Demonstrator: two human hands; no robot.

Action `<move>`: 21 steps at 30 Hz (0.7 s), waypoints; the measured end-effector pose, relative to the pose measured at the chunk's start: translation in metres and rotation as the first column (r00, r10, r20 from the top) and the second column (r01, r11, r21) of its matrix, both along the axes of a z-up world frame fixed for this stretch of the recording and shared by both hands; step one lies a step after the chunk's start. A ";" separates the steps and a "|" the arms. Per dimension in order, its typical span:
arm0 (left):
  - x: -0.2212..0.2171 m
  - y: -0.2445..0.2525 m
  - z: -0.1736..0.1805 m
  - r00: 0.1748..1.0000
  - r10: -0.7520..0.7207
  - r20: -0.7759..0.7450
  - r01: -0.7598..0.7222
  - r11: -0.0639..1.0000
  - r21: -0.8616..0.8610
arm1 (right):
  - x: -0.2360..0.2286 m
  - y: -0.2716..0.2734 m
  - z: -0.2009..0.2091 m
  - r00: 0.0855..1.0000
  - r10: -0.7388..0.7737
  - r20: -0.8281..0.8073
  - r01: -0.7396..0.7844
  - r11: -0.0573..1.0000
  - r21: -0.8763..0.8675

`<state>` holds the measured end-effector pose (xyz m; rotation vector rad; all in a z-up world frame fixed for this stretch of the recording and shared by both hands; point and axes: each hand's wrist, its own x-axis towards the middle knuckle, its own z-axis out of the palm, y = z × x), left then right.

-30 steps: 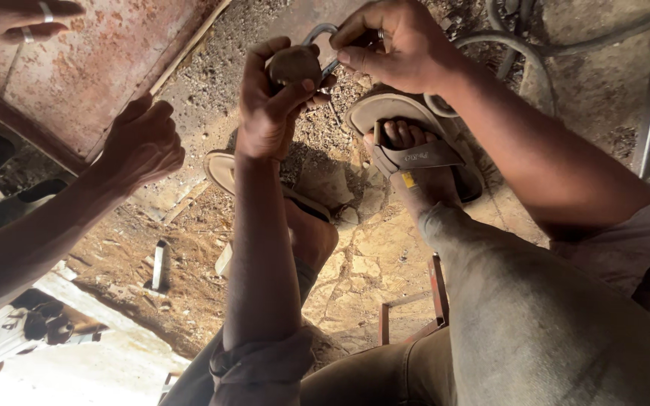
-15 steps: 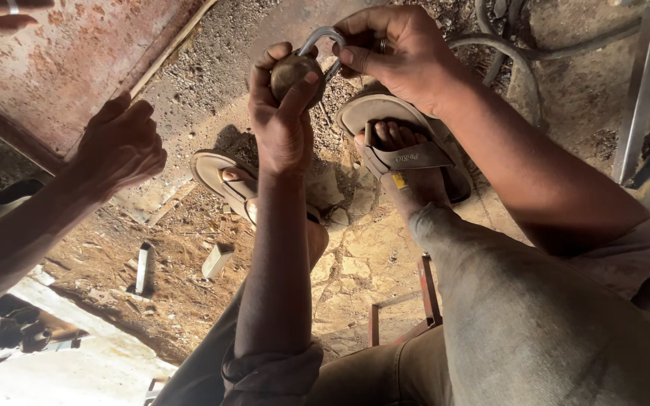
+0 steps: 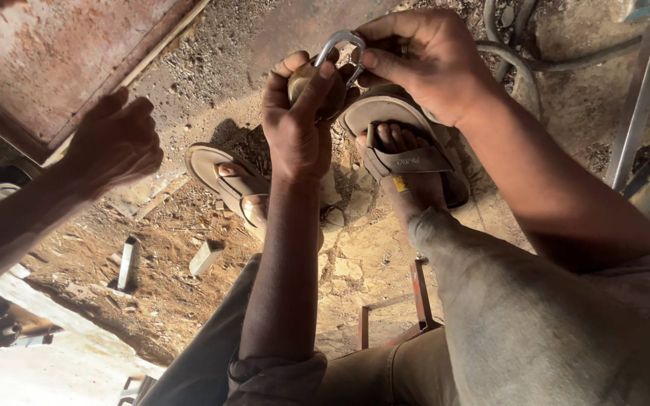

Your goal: The person manipulates a padlock, repeatedly opening and closing the shackle while seated on the floor. They use a welding torch to apply heat to the lock body, then continue testing the shackle movement. The person handles the lock with both hands throughout the clip.

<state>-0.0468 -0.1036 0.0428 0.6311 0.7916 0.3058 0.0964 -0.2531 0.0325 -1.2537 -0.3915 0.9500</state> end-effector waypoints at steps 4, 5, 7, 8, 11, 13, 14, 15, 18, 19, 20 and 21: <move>0.003 -0.003 0.005 0.996 0.061 0.066 -0.062 0.998 0.005 | -0.002 -0.004 0.001 1.000 0.010 -0.019 -0.008 0.998 0.066; 0.004 -0.004 0.005 0.995 0.093 0.033 -0.092 0.995 -0.029 | -0.001 -0.004 0.000 1.000 0.018 0.024 -0.020 0.997 0.073; 0.004 -0.006 0.008 0.987 0.154 -0.040 -0.158 0.983 -0.091 | 0.001 -0.002 -0.002 0.994 0.034 0.104 -0.044 0.995 0.088; 0.004 -0.006 0.010 0.987 0.161 -0.025 -0.163 0.982 -0.101 | 0.004 -0.001 -0.003 0.982 0.049 0.185 -0.072 0.990 0.121; 0.004 -0.005 0.013 0.984 0.177 -0.002 -0.176 0.977 -0.123 | 0.014 0.002 -0.005 0.928 0.098 0.360 -0.178 0.964 0.196; 0.005 -0.003 0.015 0.983 0.181 -0.013 -0.181 0.975 -0.131 | 0.023 0.007 -0.005 0.915 0.138 0.380 -0.233 0.948 0.218; 0.006 -0.003 0.016 0.984 0.175 -0.022 -0.176 0.977 -0.121 | 0.025 0.007 -0.005 0.913 0.150 0.379 -0.248 0.942 0.225; 0.006 -0.003 0.017 0.985 0.169 -0.031 -0.172 0.979 -0.112 | 0.026 0.007 -0.004 0.923 0.151 0.353 -0.241 0.944 0.226; 0.006 -0.004 0.018 0.989 0.146 -0.033 -0.148 0.984 -0.099 | 0.023 0.006 0.000 0.960 0.147 0.237 -0.187 0.969 0.159; 0.005 -0.004 0.018 0.990 0.137 -0.031 -0.139 0.985 -0.097 | 0.023 0.005 0.001 0.967 0.155 0.202 -0.185 0.973 0.138; 0.005 -0.004 0.019 0.990 0.134 -0.044 -0.138 0.986 -0.093 | 0.023 0.004 0.001 0.973 0.162 0.167 -0.183 0.976 0.117; 0.005 -0.003 0.019 0.990 0.132 -0.057 -0.137 0.987 -0.088 | 0.023 0.003 0.001 0.973 0.182 0.143 -0.199 0.974 0.111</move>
